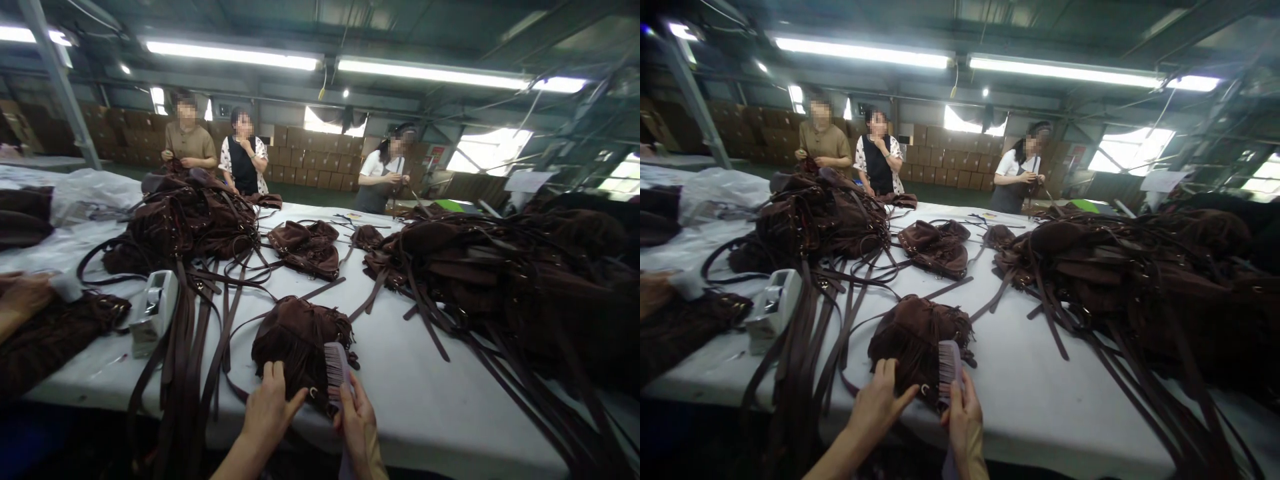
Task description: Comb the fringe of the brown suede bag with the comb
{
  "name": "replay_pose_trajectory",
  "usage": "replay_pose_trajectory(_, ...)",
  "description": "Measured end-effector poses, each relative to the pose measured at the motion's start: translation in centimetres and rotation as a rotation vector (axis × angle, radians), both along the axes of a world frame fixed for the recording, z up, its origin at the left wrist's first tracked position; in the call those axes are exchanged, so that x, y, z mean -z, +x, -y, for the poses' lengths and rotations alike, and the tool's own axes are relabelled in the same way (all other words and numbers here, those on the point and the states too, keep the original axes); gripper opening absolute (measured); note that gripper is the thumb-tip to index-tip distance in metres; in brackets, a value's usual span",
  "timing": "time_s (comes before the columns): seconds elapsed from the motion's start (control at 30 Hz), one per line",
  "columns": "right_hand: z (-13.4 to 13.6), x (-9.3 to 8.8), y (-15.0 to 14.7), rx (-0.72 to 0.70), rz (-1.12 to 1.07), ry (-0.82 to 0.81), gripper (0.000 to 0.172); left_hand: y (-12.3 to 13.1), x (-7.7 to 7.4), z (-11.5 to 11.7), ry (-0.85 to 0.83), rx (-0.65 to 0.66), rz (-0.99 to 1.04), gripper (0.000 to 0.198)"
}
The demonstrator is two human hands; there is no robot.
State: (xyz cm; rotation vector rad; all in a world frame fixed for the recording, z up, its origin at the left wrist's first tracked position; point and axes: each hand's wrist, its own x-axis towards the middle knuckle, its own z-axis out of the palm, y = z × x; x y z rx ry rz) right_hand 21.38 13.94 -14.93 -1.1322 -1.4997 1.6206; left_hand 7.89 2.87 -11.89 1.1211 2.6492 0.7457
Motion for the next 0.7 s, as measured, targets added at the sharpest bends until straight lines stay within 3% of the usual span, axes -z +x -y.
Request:
replay_pose_trajectory(0.17, 0.8, 0.4, 0.6, 0.001, 0.000, 0.020, 0.086, 0.5, 2.0, -0.8, -0.083, -0.043, -0.028, 0.063)
replay_pose_trajectory(0.33, 0.8, 0.1, 0.3, -0.022, 0.062, 0.068, 0.082, -0.3, 1.0, -0.6, -0.237, -0.033, 0.023, 0.041)
replay_pose_trajectory(0.47, 0.7, 0.1, 0.3, -0.057, 0.095, 0.099, 0.076, -0.8, 0.1, -1.2, -0.300, -0.009, 0.030, 0.036)
replay_pose_trajectory(0.7, 0.6, 0.1, 0.5, -0.109, 0.091, 0.131, 0.074, -2.2, 0.6, -0.7, -0.312, 0.149, 0.087, 0.033)
